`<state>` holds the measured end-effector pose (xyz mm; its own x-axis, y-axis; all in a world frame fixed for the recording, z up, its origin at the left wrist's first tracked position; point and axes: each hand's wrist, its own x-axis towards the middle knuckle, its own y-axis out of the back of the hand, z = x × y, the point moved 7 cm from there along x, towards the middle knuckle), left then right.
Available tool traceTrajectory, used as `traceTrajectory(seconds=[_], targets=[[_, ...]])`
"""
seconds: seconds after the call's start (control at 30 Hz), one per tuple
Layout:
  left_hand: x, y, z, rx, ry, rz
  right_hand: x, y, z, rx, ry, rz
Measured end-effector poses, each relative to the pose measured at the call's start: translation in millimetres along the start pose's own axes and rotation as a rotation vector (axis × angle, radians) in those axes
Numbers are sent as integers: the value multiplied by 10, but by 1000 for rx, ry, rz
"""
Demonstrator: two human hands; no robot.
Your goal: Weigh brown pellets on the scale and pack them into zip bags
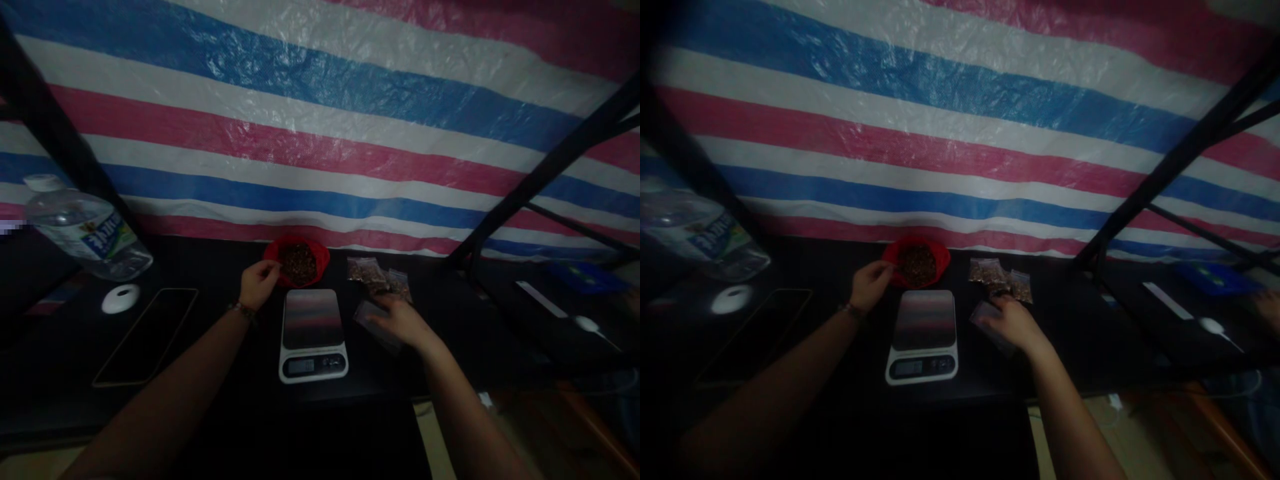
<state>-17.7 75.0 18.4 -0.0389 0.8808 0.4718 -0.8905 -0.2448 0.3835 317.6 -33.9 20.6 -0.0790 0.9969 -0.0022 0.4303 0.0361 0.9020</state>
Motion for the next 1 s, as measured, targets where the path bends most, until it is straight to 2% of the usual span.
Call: traceTrajectory(seconds=[0.1,0.27,0.47,0.67,0.87,1.0], targets=[[-5,-23,-8,2,-19,-9,-132,-167,42,-111,-41,-65],[-18,-18,1,8,-27,-15,-88,-259,58,-159,-76,-48],[-40,-26,28,-19,-19,-29,-9,-263,115,-82,-50,-46],[-44,-50,46,-44,-19,-47,-14,-235,209,20,-58,16],[-46,-27,77,-70,-10,-50,-34,-155,157,120,66,88],[-51,-19,106,-63,-34,-46,-77,-86,95,64,99,75]])
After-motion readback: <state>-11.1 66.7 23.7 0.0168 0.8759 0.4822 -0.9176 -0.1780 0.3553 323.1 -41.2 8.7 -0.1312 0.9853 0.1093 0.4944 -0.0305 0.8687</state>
